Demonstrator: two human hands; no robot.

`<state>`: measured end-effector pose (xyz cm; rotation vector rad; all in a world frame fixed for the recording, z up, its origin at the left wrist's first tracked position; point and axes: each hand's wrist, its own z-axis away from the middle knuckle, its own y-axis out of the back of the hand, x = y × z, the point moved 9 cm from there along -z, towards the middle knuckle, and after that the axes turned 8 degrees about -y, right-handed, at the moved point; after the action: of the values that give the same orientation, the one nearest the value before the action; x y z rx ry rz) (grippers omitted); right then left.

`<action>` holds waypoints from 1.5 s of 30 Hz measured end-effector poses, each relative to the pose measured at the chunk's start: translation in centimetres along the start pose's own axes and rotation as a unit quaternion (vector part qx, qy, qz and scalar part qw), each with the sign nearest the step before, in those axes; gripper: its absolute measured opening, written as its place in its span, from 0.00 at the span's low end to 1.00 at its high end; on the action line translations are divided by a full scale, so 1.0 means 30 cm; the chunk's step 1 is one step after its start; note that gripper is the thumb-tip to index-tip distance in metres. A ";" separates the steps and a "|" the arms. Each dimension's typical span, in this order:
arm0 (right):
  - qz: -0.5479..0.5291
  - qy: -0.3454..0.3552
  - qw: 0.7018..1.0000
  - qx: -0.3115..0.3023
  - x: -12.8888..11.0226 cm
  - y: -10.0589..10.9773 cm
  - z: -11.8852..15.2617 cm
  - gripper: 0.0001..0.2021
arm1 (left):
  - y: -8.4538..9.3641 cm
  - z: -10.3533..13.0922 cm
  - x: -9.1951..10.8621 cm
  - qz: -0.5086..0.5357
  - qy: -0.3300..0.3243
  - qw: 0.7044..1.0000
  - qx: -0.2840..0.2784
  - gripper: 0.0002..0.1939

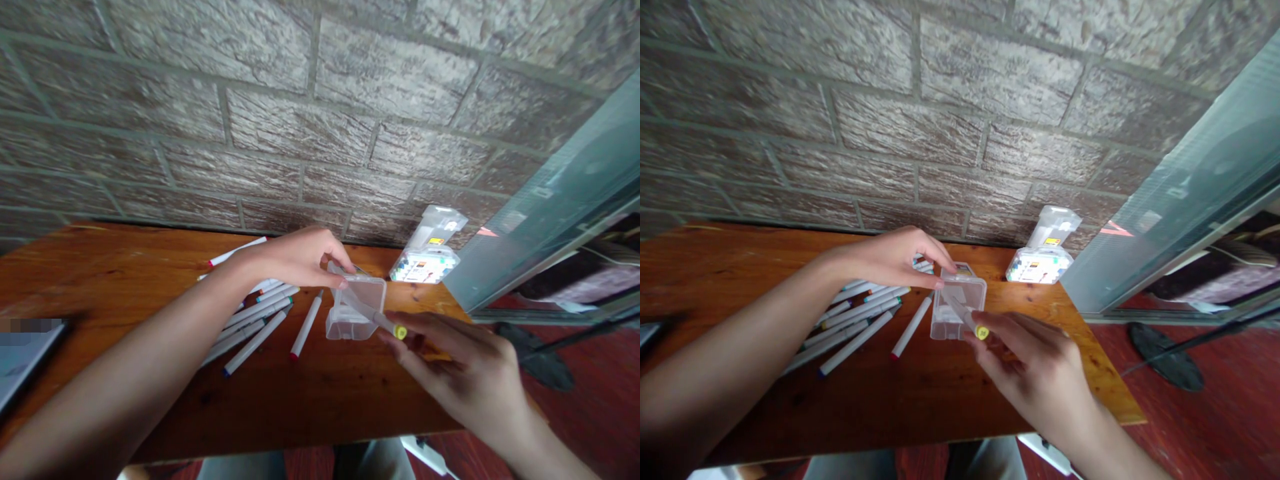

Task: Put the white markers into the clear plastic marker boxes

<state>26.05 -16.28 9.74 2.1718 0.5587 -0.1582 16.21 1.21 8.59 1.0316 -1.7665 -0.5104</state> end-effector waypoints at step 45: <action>0.069 -0.113 0.971 -0.199 0.067 -0.301 -0.056 0.14 | -0.035 0.007 -0.019 -0.006 0.078 0.995 -0.067 0.10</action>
<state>23.68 -9.55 3.63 1.7643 0.2788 -0.1973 16.55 1.09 7.42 0.9618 -1.5680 -0.5342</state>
